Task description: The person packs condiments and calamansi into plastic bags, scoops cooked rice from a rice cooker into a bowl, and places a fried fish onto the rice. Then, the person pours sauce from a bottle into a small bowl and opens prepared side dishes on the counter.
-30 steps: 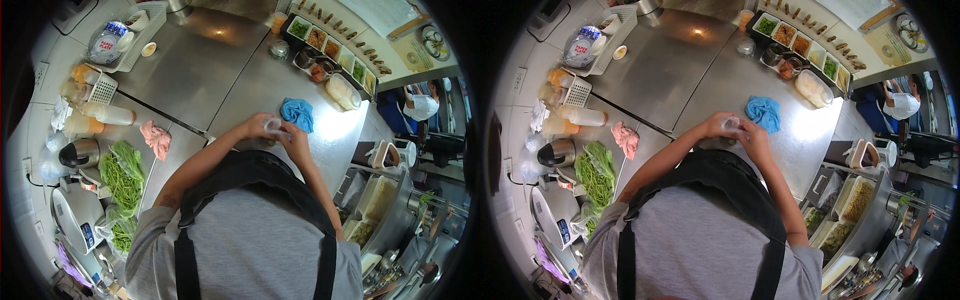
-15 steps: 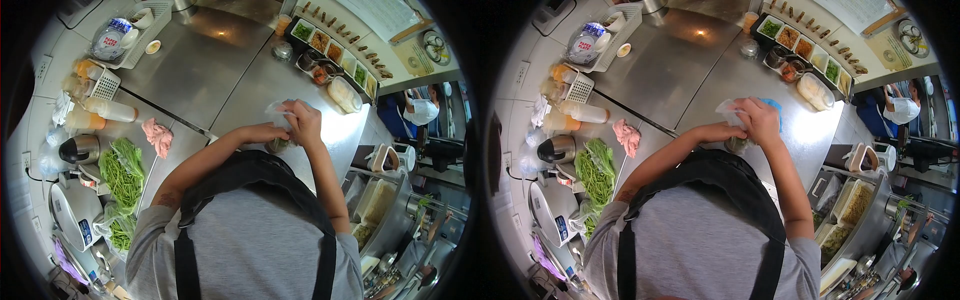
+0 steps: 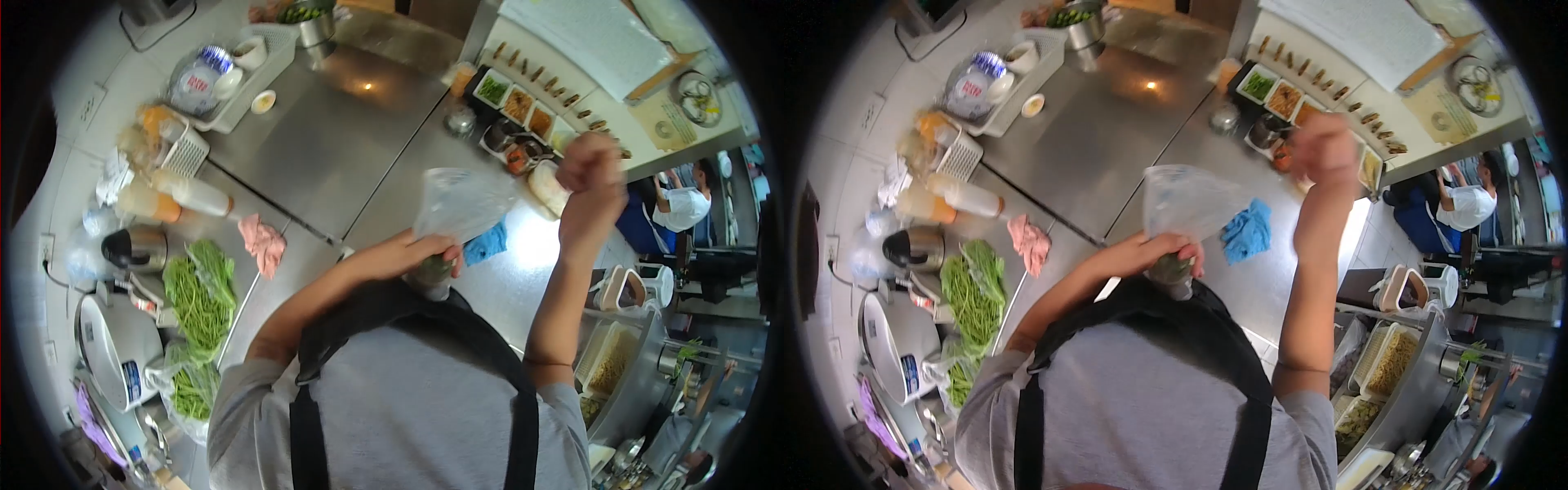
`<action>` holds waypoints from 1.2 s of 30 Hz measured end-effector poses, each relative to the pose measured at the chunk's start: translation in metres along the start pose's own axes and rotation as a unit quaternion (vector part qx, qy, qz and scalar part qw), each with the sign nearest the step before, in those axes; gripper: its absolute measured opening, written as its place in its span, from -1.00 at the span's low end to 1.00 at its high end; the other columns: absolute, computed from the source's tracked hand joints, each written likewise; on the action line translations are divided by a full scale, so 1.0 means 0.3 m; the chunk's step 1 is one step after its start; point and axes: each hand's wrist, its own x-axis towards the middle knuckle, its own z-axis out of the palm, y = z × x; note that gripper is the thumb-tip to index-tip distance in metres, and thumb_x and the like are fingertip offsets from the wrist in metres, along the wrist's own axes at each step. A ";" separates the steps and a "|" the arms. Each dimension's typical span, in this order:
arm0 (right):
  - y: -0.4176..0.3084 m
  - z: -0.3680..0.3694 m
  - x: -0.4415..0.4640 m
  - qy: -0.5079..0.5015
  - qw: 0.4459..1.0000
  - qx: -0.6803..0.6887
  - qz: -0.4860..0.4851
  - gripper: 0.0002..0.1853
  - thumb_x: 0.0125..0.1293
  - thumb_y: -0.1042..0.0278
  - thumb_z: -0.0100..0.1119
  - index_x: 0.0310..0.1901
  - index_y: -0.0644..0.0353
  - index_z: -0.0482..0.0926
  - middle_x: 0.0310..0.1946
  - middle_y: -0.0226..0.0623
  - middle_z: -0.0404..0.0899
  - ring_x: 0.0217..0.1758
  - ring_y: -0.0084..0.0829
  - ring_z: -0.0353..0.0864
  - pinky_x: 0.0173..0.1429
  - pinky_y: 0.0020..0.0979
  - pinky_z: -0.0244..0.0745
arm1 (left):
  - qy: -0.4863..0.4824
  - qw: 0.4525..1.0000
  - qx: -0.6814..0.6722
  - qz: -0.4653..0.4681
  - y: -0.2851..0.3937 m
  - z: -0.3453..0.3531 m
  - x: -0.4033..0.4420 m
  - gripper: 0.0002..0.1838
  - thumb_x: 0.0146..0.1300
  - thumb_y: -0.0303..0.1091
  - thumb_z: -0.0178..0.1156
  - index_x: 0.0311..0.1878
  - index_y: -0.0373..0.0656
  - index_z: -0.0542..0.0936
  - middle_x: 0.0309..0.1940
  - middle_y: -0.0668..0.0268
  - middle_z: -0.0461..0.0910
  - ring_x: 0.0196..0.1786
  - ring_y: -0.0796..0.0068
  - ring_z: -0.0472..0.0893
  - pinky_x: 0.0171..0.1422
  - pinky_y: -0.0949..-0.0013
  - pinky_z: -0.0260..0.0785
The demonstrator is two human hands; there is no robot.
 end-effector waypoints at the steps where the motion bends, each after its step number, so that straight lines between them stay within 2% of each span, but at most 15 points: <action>1: -0.033 0.002 -0.001 -0.057 0.995 -0.083 -0.023 -0.71 0.27 0.08 0.15 -0.27 0.16 0.47 -0.44 -0.34 0.41 -0.43 -0.45 0.40 -0.26 -0.44 0.31 | 0.016 1.000 0.008 0.008 0.005 0.005 -0.008 -0.66 0.51 -0.18 -0.18 -0.36 -0.16 0.38 -0.28 0.27 0.58 -0.10 0.48 0.53 0.12 0.36 0.33; 3: -0.010 0.067 -0.089 -0.220 0.937 -0.269 -0.042 -0.67 0.13 0.04 0.30 -0.38 0.17 0.52 -0.56 -0.24 0.44 -0.50 -0.26 0.47 -0.32 -0.31 0.39 | 0.083 0.994 0.070 0.023 0.013 0.071 -0.028 -0.66 0.51 -0.18 -0.17 -0.37 -0.16 0.38 -0.28 0.27 0.60 -0.10 0.50 0.52 0.13 0.36 0.33; 5: 0.009 0.129 -0.160 -0.242 0.913 -0.322 -0.065 -0.61 -0.02 0.00 0.45 -0.50 0.18 0.57 -0.67 -0.14 0.46 -0.57 -0.06 0.53 -0.38 -0.19 0.47 | 0.041 0.995 0.088 -0.030 0.077 0.105 0.015 -0.65 0.52 -0.16 -0.21 -0.35 -0.15 0.37 -0.24 0.26 0.60 -0.05 0.47 0.53 0.15 0.34 0.33; 8: -0.052 0.056 -0.118 -0.090 0.956 -0.235 -0.153 -0.61 0.10 0.17 0.40 -0.67 0.16 0.45 -0.77 -0.24 0.38 -0.70 -0.22 0.47 -0.56 -0.25 0.35 | -0.025 0.999 0.023 -0.012 0.110 0.142 0.035 -0.65 0.53 -0.13 -0.23 -0.34 -0.14 0.36 -0.21 0.25 0.61 0.00 0.42 0.54 0.16 0.32 0.34; 12: -0.130 -0.131 -0.057 0.185 0.928 -0.271 -0.178 -0.63 0.12 0.36 0.40 -0.69 0.16 0.40 -0.78 -0.30 0.35 -0.75 -0.37 0.36 -0.65 -0.38 0.22 | -0.034 0.996 0.050 -0.067 0.113 0.124 0.031 -0.62 0.54 -0.10 -0.25 -0.38 -0.11 0.33 -0.24 0.21 0.60 -0.02 0.38 0.56 0.16 0.33 0.35; 13: -0.197 -0.201 -0.050 0.270 0.917 -0.264 -0.130 -0.68 0.18 0.47 0.36 -0.63 0.18 0.42 -0.79 -0.47 0.35 -0.72 -0.61 0.29 -0.60 -0.53 0.18 | -0.033 0.997 0.016 -0.074 0.095 0.106 0.031 -0.61 0.54 -0.10 -0.25 -0.39 -0.11 0.32 -0.25 0.21 0.60 -0.04 0.37 0.56 0.15 0.33 0.35; 14: -0.277 -0.252 -0.071 0.242 0.916 -0.312 -0.067 -0.77 0.16 0.50 0.35 -0.58 0.19 0.50 -0.70 -0.48 0.46 -0.61 -0.54 0.43 -0.52 -0.50 0.29 | -0.031 0.996 -0.016 -0.081 0.080 0.086 0.039 -0.60 0.54 -0.09 -0.26 -0.40 -0.10 0.32 -0.26 0.21 0.60 -0.05 0.37 0.57 0.15 0.33 0.35; 16: -0.324 -0.236 -0.112 0.046 0.910 -0.333 -0.242 -0.86 0.15 0.29 0.36 -0.38 0.09 0.59 -0.47 -0.47 0.59 -0.32 -0.52 0.58 -0.25 -0.35 0.46 | -0.070 0.989 -0.054 -0.118 0.081 0.074 0.079 -0.60 0.52 -0.09 -0.25 -0.45 -0.08 0.29 -0.27 0.18 0.61 -0.07 0.34 0.57 0.14 0.31 0.36; 18: -0.318 -0.187 -0.183 -0.100 0.826 -0.470 -0.294 -0.73 0.21 0.16 0.24 -0.14 0.12 0.56 -0.32 -0.48 0.61 -0.13 -0.43 0.58 -0.06 -0.30 0.45 | -0.138 0.975 -0.094 -0.150 0.106 0.088 0.111 -0.60 0.49 -0.09 -0.22 -0.48 -0.07 0.28 -0.29 0.16 0.60 -0.07 0.31 0.58 0.13 0.31 0.36; 19: -0.302 -0.162 -0.223 -0.151 0.791 -0.511 -0.300 -0.67 0.24 0.12 0.18 -0.06 0.13 0.54 -0.26 -0.47 0.62 -0.06 -0.40 0.58 0.01 -0.28 0.45 | -0.157 0.972 -0.019 -0.176 0.131 0.118 0.147 -0.60 0.45 -0.07 -0.18 -0.51 -0.06 0.27 -0.33 0.13 0.59 -0.08 0.27 0.56 0.12 0.29 0.37; 22: -0.153 -0.168 -0.320 -0.213 0.806 -0.525 -0.170 -0.67 0.30 0.10 0.06 -0.05 0.17 0.47 -0.25 -0.35 0.61 -0.06 -0.31 0.59 0.02 -0.23 0.46 | -0.230 0.946 -0.123 -0.194 0.102 0.148 0.230 -0.57 0.45 -0.04 -0.20 -0.45 -0.11 0.39 -0.37 0.15 0.56 -0.14 0.30 0.54 0.08 0.28 0.36; 25: -0.134 -0.249 -0.342 -0.327 0.808 -0.490 0.014 -0.72 0.33 0.11 0.04 -0.19 0.18 0.44 -0.36 -0.23 0.59 -0.13 -0.26 0.62 -0.04 -0.17 0.46 | -0.210 0.956 -0.082 -0.187 0.080 0.140 0.269 -0.57 0.46 -0.08 -0.20 -0.35 -0.19 0.49 -0.25 0.20 0.55 -0.12 0.34 0.49 0.09 0.31 0.33; 27: -0.141 -0.302 -0.374 -0.377 0.794 -0.465 0.103 -0.72 0.37 0.11 0.02 -0.25 0.19 0.40 -0.43 -0.16 0.58 -0.22 -0.24 0.63 -0.10 -0.12 0.44 | -0.192 0.972 0.075 -0.115 0.042 0.158 0.262 -0.59 0.47 -0.11 -0.16 -0.26 -0.22 0.53 -0.18 0.23 0.52 -0.07 0.36 0.45 0.09 0.33 0.30; 33: -0.038 -0.463 -0.447 -0.301 0.939 -0.104 0.133 -0.49 0.51 -0.06 -0.17 -0.36 0.24 0.50 -0.57 -0.14 0.56 -0.38 -0.26 0.66 -0.18 -0.17 0.48 | -0.113 0.893 0.426 0.093 0.147 0.240 0.312 -0.76 0.34 -0.25 0.12 -0.30 -0.22 0.63 -0.19 0.24 0.44 -0.03 0.33 0.45 0.11 0.34 0.27; 36: 0.047 -0.510 -0.453 -0.294 0.917 -0.069 0.261 -0.51 0.49 -0.08 -0.18 -0.33 0.21 0.49 -0.44 -0.16 0.60 -0.36 -0.22 0.65 -0.15 -0.15 0.48 | -0.029 0.843 0.520 0.138 0.172 0.260 0.347 -0.91 0.23 -0.38 0.25 -0.28 -0.18 0.67 -0.24 0.26 0.49 -0.09 0.35 0.52 -0.02 0.31 0.37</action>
